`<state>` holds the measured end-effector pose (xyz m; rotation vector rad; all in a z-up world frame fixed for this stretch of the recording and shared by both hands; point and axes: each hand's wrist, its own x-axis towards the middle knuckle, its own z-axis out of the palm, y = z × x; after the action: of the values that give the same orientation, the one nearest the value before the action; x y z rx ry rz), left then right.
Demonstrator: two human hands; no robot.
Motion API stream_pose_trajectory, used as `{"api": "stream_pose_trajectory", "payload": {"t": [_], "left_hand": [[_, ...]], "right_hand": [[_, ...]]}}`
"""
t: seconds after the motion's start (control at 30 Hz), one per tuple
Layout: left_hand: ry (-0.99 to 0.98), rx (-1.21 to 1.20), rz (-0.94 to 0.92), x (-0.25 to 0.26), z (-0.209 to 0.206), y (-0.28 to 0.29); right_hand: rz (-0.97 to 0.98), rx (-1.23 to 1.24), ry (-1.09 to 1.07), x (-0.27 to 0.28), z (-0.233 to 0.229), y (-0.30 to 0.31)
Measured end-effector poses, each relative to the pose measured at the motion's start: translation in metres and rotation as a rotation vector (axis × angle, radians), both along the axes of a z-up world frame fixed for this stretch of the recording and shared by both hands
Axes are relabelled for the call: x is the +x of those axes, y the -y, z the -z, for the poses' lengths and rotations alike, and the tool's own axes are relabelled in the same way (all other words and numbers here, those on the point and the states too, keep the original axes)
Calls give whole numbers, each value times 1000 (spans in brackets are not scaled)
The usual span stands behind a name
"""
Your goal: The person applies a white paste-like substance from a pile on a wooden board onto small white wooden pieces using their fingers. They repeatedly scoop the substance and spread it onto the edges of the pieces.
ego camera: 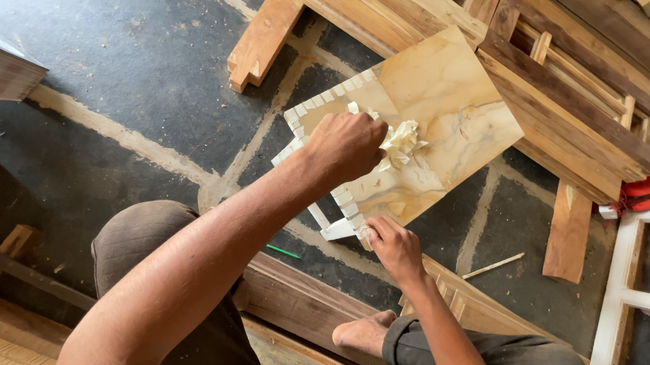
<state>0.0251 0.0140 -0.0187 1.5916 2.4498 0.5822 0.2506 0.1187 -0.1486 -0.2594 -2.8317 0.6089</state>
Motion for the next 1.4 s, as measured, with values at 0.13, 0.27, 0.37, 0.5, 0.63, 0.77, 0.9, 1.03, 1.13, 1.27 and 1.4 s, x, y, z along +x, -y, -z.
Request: {"api": "stream_pose_trajectory", "payload": {"t": [0.13, 0.27, 0.37, 0.5, 0.63, 0.77, 0.9, 1.03, 1.13, 1.27, 1.4], "left_hand": [[-8, 2, 13, -2, 0, 0], [40, -30, 3, -7, -1, 0], [74, -62, -7, -9, 2, -1], [22, 20, 9, -5, -4, -3], [83, -12, -19, -6, -20, -3], [71, 65, -13, -6, -20, 12], [53, 122, -55, -18, -25, 15], [70, 137, -61, -17, -24, 15], [41, 236, -60, -17, -25, 14], [12, 263, -73, -24, -24, 21], [31, 248, -102, -31, -17, 22]], "right_hand": [[-30, 116, 216, 2, 16, 2], [27, 106, 519, 16, 42, 23], [86, 211, 585, 28, 80, 43], [-206, 312, 734, 51, 137, 80], [-404, 145, 886, 72, 170, 116], [-100, -368, 1118, 76, 142, 108], [183, -597, 452, 14, 59, 27], [357, -1087, 107, -73, 16, -66], [462, -838, 203, -107, 25, -106], [542, -616, 333, -126, 37, -122], [573, -408, 273, -113, 30, -118]]}}
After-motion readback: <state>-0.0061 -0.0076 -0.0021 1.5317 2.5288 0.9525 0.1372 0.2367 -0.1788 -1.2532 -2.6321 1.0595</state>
